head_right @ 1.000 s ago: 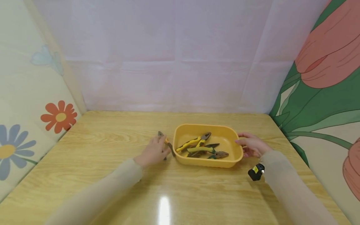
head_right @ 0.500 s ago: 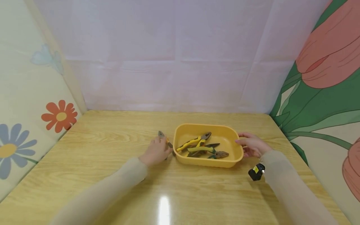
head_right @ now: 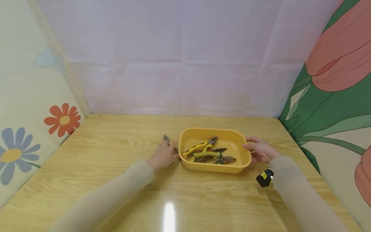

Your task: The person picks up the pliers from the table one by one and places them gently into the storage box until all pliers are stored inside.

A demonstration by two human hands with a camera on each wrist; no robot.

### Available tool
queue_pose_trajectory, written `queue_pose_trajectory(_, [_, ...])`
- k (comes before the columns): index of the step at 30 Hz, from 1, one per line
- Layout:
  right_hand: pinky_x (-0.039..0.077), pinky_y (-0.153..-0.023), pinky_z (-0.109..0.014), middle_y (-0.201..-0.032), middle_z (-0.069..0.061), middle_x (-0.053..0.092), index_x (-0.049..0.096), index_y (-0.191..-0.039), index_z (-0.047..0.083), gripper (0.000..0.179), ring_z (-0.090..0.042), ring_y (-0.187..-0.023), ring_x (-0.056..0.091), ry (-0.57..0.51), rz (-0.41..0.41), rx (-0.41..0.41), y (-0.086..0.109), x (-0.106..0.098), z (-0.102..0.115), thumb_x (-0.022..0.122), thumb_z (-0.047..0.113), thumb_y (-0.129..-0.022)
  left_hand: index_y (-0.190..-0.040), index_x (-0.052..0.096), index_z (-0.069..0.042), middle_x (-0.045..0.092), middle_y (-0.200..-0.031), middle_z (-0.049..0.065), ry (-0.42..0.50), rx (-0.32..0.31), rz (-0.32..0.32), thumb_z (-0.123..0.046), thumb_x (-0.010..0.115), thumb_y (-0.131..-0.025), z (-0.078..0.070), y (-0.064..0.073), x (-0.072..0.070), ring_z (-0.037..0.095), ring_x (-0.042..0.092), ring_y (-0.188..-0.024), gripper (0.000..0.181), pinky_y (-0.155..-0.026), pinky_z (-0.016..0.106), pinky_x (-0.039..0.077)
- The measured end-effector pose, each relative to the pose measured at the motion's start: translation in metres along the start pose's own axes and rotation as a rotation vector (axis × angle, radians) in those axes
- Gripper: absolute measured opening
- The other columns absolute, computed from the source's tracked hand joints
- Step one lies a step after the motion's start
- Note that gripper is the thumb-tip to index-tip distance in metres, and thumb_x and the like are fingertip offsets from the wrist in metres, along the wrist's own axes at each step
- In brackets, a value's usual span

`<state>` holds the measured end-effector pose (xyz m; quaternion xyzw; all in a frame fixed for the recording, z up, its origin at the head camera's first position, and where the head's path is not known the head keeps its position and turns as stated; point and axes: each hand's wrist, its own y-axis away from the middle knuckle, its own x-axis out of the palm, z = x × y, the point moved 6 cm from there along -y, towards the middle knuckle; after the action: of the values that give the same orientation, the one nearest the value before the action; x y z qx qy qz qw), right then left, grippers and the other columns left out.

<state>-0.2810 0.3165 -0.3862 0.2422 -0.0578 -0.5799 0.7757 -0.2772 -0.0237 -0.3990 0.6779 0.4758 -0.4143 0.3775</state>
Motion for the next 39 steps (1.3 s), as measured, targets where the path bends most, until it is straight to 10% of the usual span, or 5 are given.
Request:
queue_pose_trajectory(18, [0.055, -0.072, -0.035, -0.101, -0.003, 0.058, 0.010, -0.148, -0.007, 0.065, -0.016, -0.086, 0.063, 0.014, -0.004, 0.006, -0.001, -0.002, -0.002, 0.050, 0.016, -0.101, -0.113, 0.059, -0.004, 0.041, -0.131, 0.026, -0.011, 0.031, 0.029, -0.031, 0.065, -0.094, 0.000, 0.003, 0.002, 0.043, 0.051, -0.110, 0.033, -0.086, 0.048, 0.049])
queue_pose_trajectory(26, [0.056, -0.073, -0.035, -0.100, -0.004, 0.057, 0.011, -0.146, -0.008, 0.064, -0.016, -0.085, 0.063, -0.015, -0.001, -0.007, -0.001, -0.001, -0.002, 0.050, 0.014, -0.100, -0.148, 0.035, 0.001, 0.034, -0.144, 0.032, -0.330, 0.039, -0.082, -0.047, 0.053, -0.098, 0.005, 0.006, 0.016, 0.044, 0.050, -0.117, 0.071, -0.086, 0.045, 0.051])
queue_pose_trajectory(39, [0.056, -0.074, -0.035, -0.102, -0.004, 0.056, 0.009, -0.147, -0.007, 0.066, -0.016, -0.086, 0.062, -0.005, -0.004, 0.011, -0.002, -0.003, -0.002, 0.050, 0.014, -0.101, -0.154, 0.026, -0.010, 0.031, -0.145, 0.035, -0.295, -0.073, -0.117, -0.053, 0.044, -0.099, 0.012, 0.005, 0.026, 0.052, 0.034, -0.131, 0.072, -0.098, 0.057, 0.039])
